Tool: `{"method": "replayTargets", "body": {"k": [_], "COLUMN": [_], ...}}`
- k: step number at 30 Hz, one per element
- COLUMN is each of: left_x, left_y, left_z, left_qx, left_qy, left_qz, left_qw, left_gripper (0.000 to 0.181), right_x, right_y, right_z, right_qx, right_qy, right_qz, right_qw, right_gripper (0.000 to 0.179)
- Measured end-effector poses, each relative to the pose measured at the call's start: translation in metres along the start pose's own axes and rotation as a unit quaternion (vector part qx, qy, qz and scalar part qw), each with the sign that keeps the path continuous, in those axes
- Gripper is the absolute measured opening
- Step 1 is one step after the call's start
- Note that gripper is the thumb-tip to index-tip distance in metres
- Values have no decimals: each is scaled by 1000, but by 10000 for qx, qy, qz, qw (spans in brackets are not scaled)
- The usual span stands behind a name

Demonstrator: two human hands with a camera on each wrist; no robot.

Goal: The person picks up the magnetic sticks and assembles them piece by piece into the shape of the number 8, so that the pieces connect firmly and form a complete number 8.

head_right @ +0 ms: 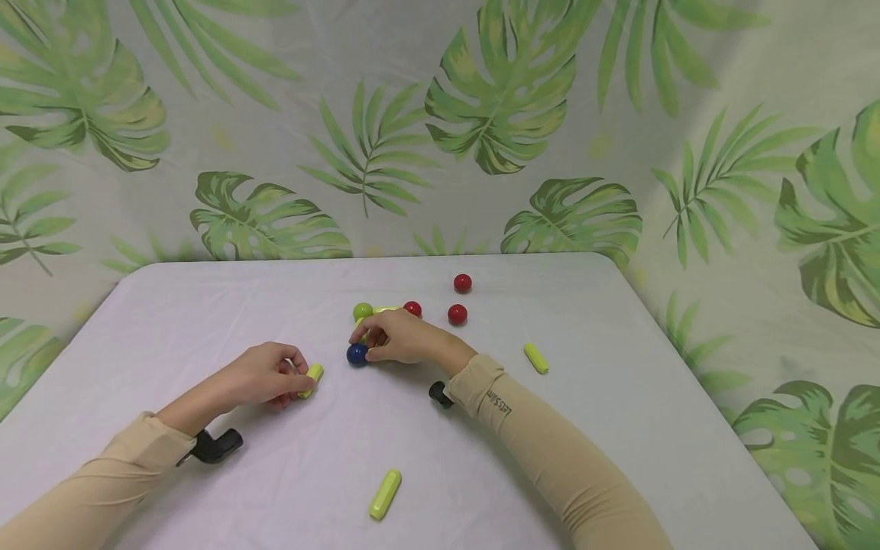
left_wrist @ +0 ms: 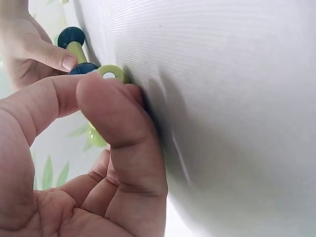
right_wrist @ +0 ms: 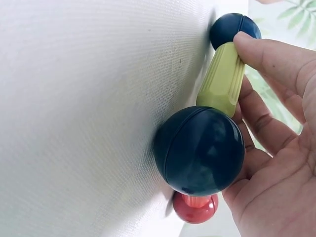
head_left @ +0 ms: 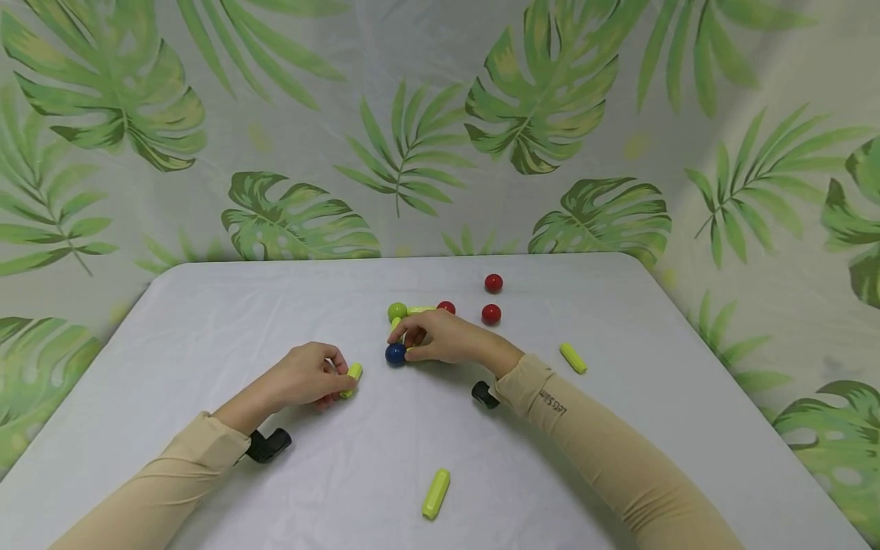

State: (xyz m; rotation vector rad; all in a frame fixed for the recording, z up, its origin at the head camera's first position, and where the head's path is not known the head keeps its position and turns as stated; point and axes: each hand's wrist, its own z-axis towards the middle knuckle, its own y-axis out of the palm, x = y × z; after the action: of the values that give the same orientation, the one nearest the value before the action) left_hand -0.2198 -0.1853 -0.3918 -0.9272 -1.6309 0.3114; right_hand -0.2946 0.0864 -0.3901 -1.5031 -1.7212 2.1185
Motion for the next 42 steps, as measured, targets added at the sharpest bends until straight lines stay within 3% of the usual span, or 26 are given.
{"method": "replayTargets", "body": {"k": [14, 23, 42], "left_x": [7, 11, 20], "left_y": [8, 16, 31], "left_z": [4, 9, 19], "left_qx": [-443, -803, -1001], "left_qy": [106, 104, 21], "left_qz": [-560, -1361, -1946], "left_qw": [9974, 9874, 9758], "left_gripper": [11, 10, 14], "right_x": [-2, 0, -3], "right_y": [-4, -4, -3], "right_z": [2, 3, 2], "right_qx": [-22, -16, -39], "right_qy": [63, 31, 110], "right_qz": [30, 9, 28], "right_qw": [10000, 10000, 9999], "right_gripper": [27, 28, 27]}}
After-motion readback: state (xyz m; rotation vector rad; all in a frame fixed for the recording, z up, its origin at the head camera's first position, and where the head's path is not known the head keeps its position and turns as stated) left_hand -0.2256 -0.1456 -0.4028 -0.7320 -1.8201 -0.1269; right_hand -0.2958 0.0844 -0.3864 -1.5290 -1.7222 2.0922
